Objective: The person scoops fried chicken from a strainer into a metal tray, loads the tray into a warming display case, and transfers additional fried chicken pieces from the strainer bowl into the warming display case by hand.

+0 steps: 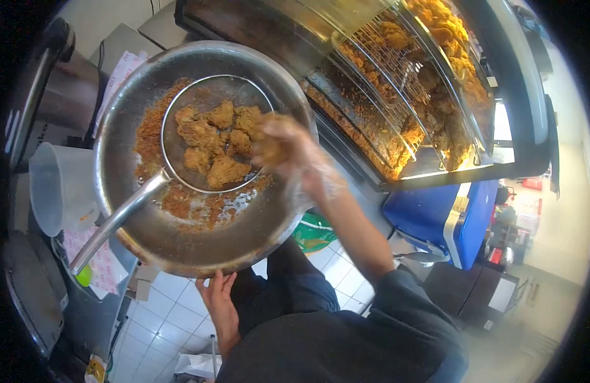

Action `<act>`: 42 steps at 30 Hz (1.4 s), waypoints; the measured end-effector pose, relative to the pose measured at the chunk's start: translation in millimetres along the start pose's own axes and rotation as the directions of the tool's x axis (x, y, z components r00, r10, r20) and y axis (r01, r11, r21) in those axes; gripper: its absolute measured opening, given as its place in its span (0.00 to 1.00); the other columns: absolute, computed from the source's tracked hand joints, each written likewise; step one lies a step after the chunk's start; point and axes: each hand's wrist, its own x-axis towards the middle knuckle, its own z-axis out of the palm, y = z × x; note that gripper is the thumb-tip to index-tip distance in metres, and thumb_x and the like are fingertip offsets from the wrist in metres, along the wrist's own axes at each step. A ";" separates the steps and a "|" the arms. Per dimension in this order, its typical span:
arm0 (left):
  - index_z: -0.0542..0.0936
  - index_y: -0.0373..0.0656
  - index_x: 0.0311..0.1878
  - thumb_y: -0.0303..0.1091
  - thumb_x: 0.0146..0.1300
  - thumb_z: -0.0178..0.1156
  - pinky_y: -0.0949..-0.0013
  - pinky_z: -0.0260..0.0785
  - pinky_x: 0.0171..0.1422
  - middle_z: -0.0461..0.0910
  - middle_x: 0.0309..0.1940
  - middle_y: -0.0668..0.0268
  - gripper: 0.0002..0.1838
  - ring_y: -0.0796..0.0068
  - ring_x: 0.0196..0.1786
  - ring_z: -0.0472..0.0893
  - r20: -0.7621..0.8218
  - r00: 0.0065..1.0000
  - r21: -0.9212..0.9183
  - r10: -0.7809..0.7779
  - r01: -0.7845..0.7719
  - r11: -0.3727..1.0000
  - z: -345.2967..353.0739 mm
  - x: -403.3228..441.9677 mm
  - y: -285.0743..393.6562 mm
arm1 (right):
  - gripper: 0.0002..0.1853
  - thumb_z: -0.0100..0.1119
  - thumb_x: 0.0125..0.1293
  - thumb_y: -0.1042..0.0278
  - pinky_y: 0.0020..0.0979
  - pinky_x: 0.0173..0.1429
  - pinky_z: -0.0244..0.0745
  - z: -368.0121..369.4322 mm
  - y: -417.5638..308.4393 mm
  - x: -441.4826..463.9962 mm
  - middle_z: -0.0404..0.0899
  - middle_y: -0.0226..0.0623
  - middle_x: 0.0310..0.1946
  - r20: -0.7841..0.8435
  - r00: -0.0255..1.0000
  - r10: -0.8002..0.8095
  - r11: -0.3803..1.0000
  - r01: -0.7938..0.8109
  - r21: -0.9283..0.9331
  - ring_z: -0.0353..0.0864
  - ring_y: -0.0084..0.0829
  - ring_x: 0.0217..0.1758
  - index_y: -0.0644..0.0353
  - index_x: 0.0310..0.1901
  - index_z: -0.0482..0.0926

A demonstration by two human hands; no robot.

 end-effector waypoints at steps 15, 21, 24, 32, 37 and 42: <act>0.60 0.42 0.59 0.28 0.71 0.58 0.57 0.77 0.61 0.75 0.45 0.57 0.20 0.66 0.48 0.81 -0.001 1.000 0.011 -0.015 0.015 1.000 3.4 -2.1 5.4 | 0.15 0.58 0.68 0.60 0.44 0.51 0.79 -92.5 -184.1 27.5 0.85 0.42 0.46 0.622 0.212 -0.754 -0.657 -0.235 -0.716 0.85 0.43 0.47 0.50 0.54 0.80; 0.59 0.40 0.61 0.27 0.71 0.58 0.58 0.78 0.61 0.75 0.48 0.55 0.22 0.65 0.50 0.80 0.006 1.000 0.021 -0.018 0.018 1.000 2.6 -1.8 4.6 | 0.27 0.53 0.68 0.41 0.45 0.65 0.74 -99.6 -237.5 62.2 0.83 0.41 0.56 0.236 0.445 -0.864 -0.401 -0.322 -0.858 0.82 0.43 0.58 0.49 0.62 0.77; 0.57 0.38 0.63 0.27 0.71 0.58 0.57 0.78 0.61 0.74 0.49 0.54 0.24 0.64 0.50 0.80 -0.003 1.000 0.034 -0.018 0.018 0.999 3.8 -3.9 6.4 | 0.33 0.53 0.63 0.35 0.46 0.65 0.74 -139.5 -274.1 97.8 0.82 0.46 0.56 0.071 0.541 -0.838 -0.294 -0.339 -0.894 0.82 0.48 0.59 0.49 0.62 0.77; 0.54 0.39 0.63 0.25 0.70 0.59 0.55 0.79 0.61 0.74 0.48 0.54 0.27 0.64 0.51 0.78 0.002 1.000 -0.044 -0.021 0.021 0.999 -2.1 1.3 -2.7 | 0.39 0.55 0.60 0.33 0.51 0.61 0.76 -170.0 -275.9 129.8 0.77 0.49 0.63 0.152 0.502 -0.852 -0.473 -0.611 -0.635 0.81 0.52 0.59 0.55 0.65 0.72; 0.52 0.35 0.62 0.27 0.70 0.60 0.56 0.80 0.59 0.73 0.48 0.51 0.29 0.62 0.51 0.79 0.024 1.000 -0.016 0.002 -0.001 1.000 -3.6 9.7 -9.1 | 0.33 0.51 0.66 0.45 0.50 0.63 0.74 -112.4 -211.2 71.8 0.80 0.50 0.54 0.336 0.189 -0.923 -0.385 -0.494 -0.779 0.83 0.48 0.53 0.63 0.64 0.68; 0.48 0.31 0.64 0.30 0.69 0.62 0.59 0.80 0.58 0.72 0.50 0.49 0.34 0.61 0.49 0.80 0.044 0.999 0.020 0.013 -0.014 1.000 -5.1 7.8 -6.4 | 0.33 0.55 0.63 0.51 0.53 0.62 0.73 -55.3 -189.2 29.4 0.81 0.54 0.54 -0.063 0.361 -0.931 -0.109 -0.437 -0.893 0.82 0.54 0.53 0.58 0.67 0.67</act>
